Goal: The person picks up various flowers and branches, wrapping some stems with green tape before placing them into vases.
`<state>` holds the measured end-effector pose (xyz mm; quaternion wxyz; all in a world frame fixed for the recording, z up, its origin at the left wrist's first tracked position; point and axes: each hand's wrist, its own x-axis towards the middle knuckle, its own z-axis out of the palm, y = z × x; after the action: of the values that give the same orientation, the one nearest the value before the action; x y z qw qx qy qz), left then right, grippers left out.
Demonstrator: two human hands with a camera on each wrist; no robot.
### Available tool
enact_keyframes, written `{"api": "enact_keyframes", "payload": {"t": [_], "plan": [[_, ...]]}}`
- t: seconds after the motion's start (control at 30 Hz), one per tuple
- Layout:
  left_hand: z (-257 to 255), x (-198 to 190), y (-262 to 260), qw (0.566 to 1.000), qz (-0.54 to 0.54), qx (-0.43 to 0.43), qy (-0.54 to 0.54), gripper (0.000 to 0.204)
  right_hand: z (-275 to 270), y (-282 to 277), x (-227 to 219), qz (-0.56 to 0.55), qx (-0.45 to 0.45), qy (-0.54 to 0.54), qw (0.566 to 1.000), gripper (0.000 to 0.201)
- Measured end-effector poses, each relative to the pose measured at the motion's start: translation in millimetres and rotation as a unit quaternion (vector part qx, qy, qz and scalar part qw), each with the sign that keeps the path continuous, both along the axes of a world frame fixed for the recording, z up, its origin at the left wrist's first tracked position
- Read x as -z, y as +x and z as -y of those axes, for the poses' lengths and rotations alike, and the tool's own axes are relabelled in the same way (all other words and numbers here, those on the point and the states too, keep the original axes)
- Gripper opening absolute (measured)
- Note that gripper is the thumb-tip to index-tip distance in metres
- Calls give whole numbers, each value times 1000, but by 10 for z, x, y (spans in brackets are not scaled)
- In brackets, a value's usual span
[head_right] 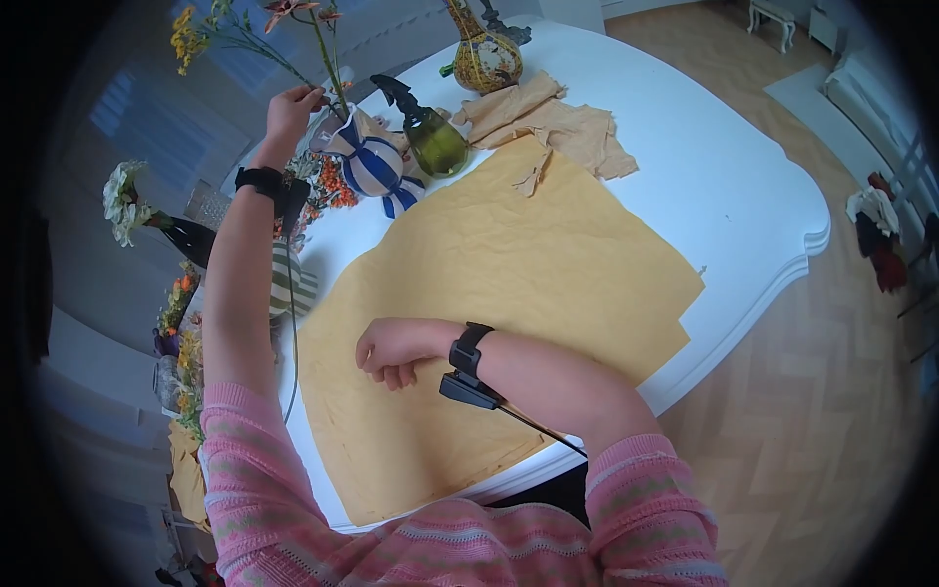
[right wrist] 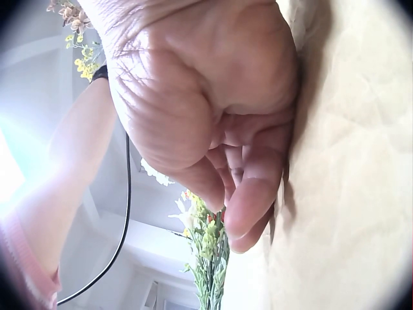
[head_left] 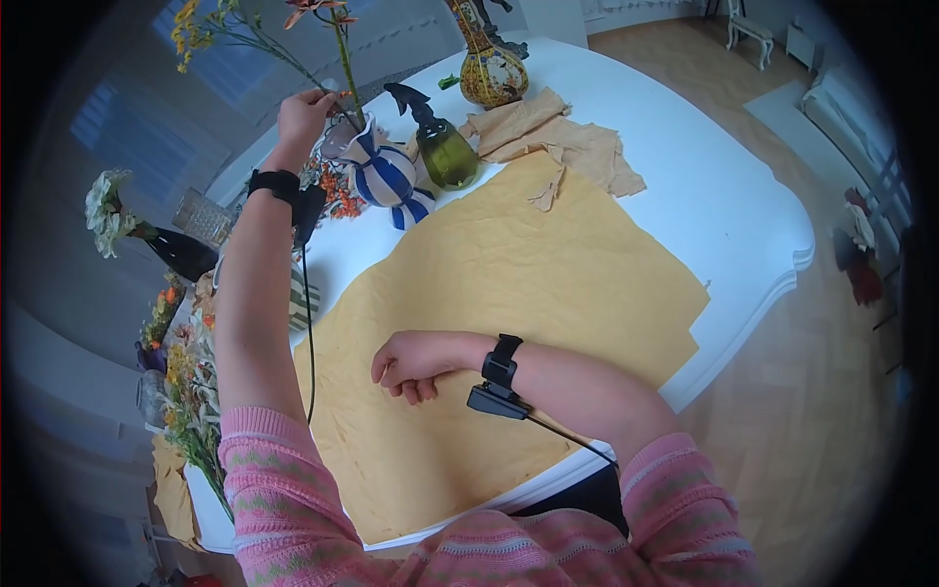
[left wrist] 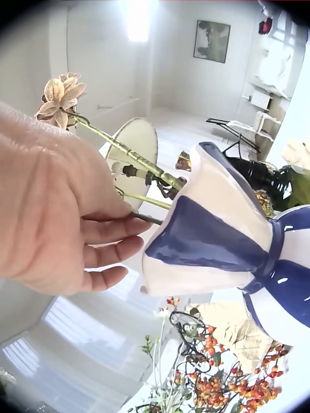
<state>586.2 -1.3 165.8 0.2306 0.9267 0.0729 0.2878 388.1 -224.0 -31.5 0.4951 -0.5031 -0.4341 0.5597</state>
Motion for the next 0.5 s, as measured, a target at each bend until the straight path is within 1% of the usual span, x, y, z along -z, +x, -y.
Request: {"api": "enact_keyframes", "payload": {"t": [0.03,0.1,0.23,0.3,0.33,0.4,0.5], "plan": [[-20,-13,-3,1000,0,1,0,22,-3,6,7,0,1,0,1000,31],[-64,-26,-16,999,-14,32,-10,22,-13,3,25,2,3,3,1000,31],[-9,-63,-69,999,-27,12,-15,23,-14,-5,19,2,-1,3,1000,31],[57,-100,-101,998,-42,1,39,25,-25,-8,37,4,9,9,1000,31],[99,-119,-126,998,-41,1,39,25,-21,-9,35,5,9,9,1000,31],[159,-151,-198,997,-2,-24,78,22,-21,-11,26,7,6,10,1000,31],[62,-168,-186,998,18,-15,60,23,-13,-15,11,8,7,8,1000,31]]}}
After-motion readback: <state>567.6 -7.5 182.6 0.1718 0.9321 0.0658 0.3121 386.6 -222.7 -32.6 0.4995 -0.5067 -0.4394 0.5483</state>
